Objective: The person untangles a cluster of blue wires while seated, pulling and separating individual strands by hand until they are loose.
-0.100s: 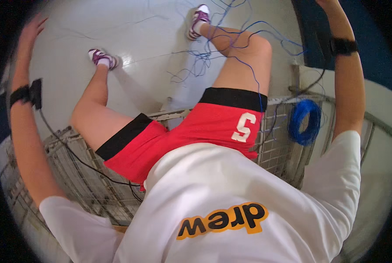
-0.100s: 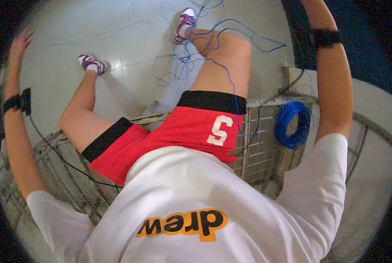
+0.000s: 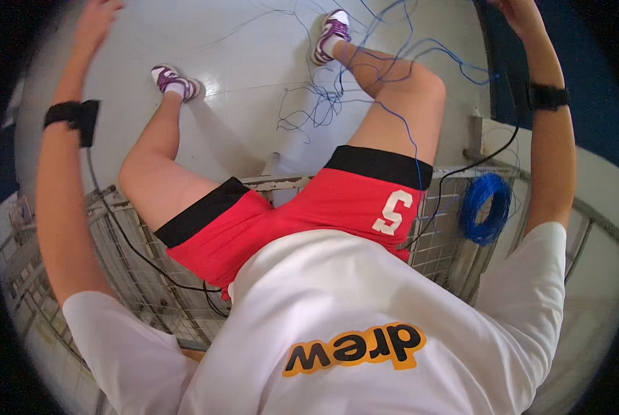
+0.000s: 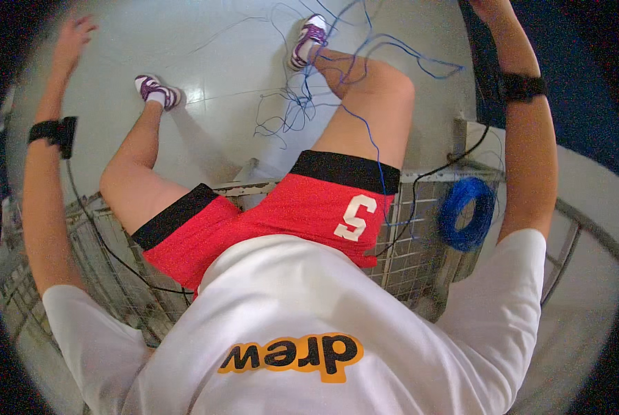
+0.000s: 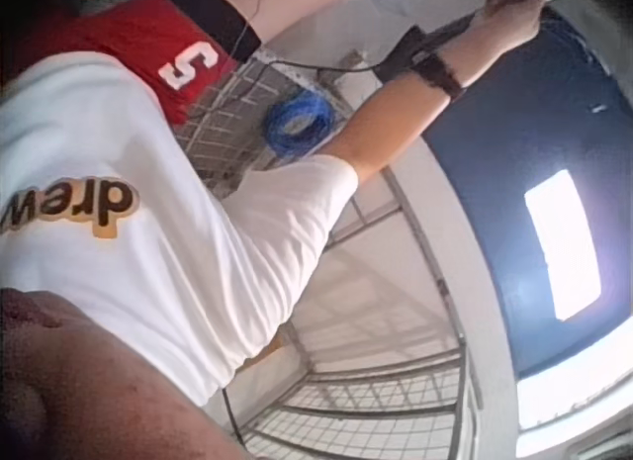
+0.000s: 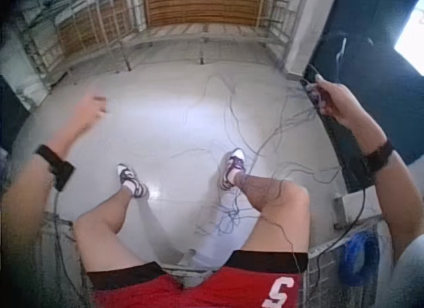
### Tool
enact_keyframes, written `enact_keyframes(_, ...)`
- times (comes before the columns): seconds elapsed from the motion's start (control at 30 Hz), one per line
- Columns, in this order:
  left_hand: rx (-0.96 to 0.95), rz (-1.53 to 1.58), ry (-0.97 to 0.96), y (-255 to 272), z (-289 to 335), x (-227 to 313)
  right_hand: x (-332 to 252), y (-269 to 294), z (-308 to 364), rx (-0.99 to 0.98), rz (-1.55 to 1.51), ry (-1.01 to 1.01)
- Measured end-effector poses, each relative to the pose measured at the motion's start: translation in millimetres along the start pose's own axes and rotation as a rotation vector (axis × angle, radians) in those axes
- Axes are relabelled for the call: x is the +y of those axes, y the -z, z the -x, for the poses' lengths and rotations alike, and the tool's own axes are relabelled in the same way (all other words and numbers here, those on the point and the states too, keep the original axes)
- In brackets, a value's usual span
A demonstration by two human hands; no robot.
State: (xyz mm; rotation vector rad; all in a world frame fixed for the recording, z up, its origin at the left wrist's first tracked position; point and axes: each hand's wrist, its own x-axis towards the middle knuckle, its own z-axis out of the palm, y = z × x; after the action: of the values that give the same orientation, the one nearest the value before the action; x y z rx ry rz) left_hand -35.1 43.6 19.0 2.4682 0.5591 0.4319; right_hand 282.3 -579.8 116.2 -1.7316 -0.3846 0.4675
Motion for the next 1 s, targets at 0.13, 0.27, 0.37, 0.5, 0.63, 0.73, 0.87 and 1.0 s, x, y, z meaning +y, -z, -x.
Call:
enact_keyframes(0.13, -0.429, 0.033, -0.13, -179.4, 75.7, 65.8, 51.3, 34.3, -18.5, -0.028, 0.089, -0.087)
enact_keyframes(0.27, -1.17, -0.156, 0.004, -282.6, 146.5, 52.8, 96.1, 49.3, -41.4, 0.099, 0.048, -0.19)
enact_keyframes(0.37, -1.298, -0.356, 0.048, -376.0, 210.0, 11.3, 97.6, 53.0, -31.4, 0.026, -0.091, -0.141)
enact_keyframes(0.5, -1.164, -0.183, 0.397, -442.6, 289.7, -21.3, 127.1, 69.8, -35.6, -0.095, -0.352, -0.122)
enact_keyframes(0.63, -1.011, 0.334, 1.095, -475.0, 302.3, 41.8, 161.4, 123.9, -0.2, 0.109, -0.348, -0.257)
enact_keyframes(0.73, -0.323, 1.058, 1.771, -487.1, 317.0, 32.8, 195.7, 148.2, 10.9, 0.209, -0.433, -0.359)
enact_keyframes(0.87, 0.255, 1.638, 2.007, -517.2, 334.4, 3.5, 238.6, 189.7, 37.5, 0.382, -0.574, -0.474)
enact_keyframes(1.0, 0.272, 2.084, 1.895, -516.6, 340.9, -24.8, 267.6, 212.6, 72.8, 0.355, -0.602, -0.574)
